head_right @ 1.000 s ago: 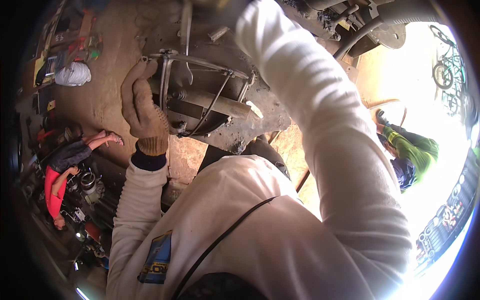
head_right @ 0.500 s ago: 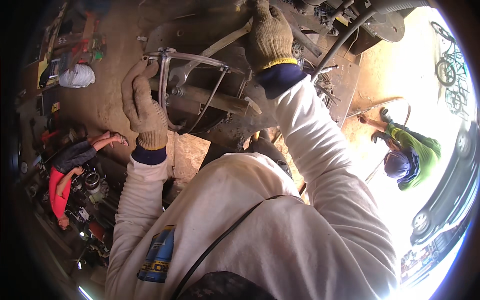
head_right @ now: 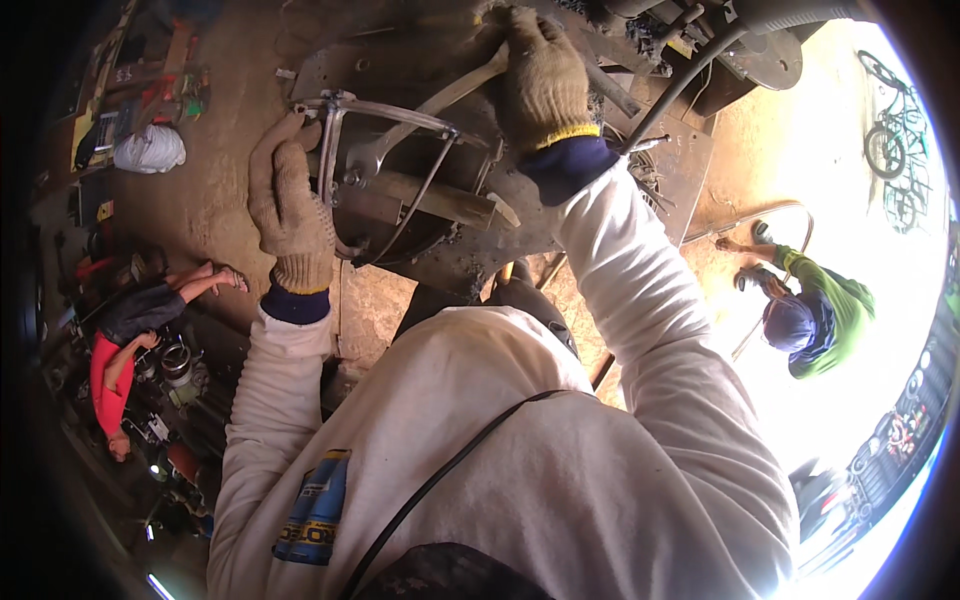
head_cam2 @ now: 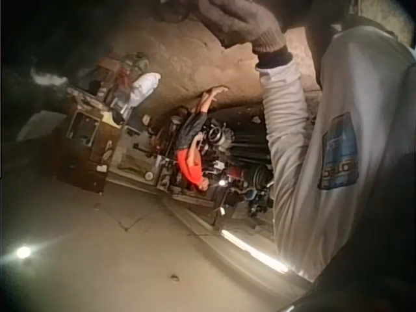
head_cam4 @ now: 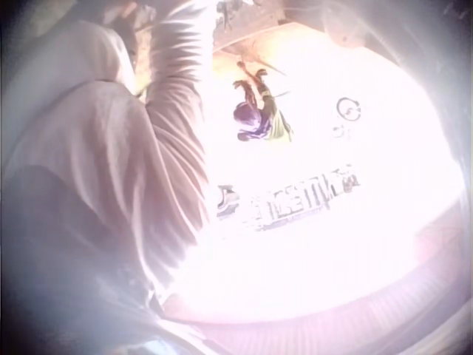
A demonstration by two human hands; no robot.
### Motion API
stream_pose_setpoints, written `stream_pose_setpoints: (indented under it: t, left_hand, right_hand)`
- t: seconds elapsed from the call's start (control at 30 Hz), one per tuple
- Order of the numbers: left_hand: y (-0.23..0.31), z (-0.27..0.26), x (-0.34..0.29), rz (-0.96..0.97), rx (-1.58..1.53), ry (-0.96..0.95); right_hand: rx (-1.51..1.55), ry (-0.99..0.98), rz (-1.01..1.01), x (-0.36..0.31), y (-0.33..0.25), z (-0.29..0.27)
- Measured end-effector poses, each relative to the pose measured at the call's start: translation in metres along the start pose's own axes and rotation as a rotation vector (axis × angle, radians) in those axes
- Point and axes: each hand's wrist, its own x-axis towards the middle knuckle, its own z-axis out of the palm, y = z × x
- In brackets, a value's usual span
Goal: The person assembles a circular metal frame onto a base plate using a wrench and a hammer, while others assist in the background.
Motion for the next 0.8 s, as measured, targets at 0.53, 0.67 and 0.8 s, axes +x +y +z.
stream_pose_setpoints:
  t: [0.53,0.67,0.8]
  left_hand:
    - [-0.003,-0.005,0.0,0.142,0.203,-0.085]
    - [0.002,-0.002,0.002,0.177,0.259,-0.092]
    - [0.001,0.002,0.004,0.17,0.232,-0.057]
  right_hand:
    - [-0.689,-0.236,-0.418,0.082,0.042,0.03]
    - [-1.341,-0.474,-0.656,0.132,0.05,0.087]
    - [-1.389,-0.669,-0.727,0.162,0.07,0.145]
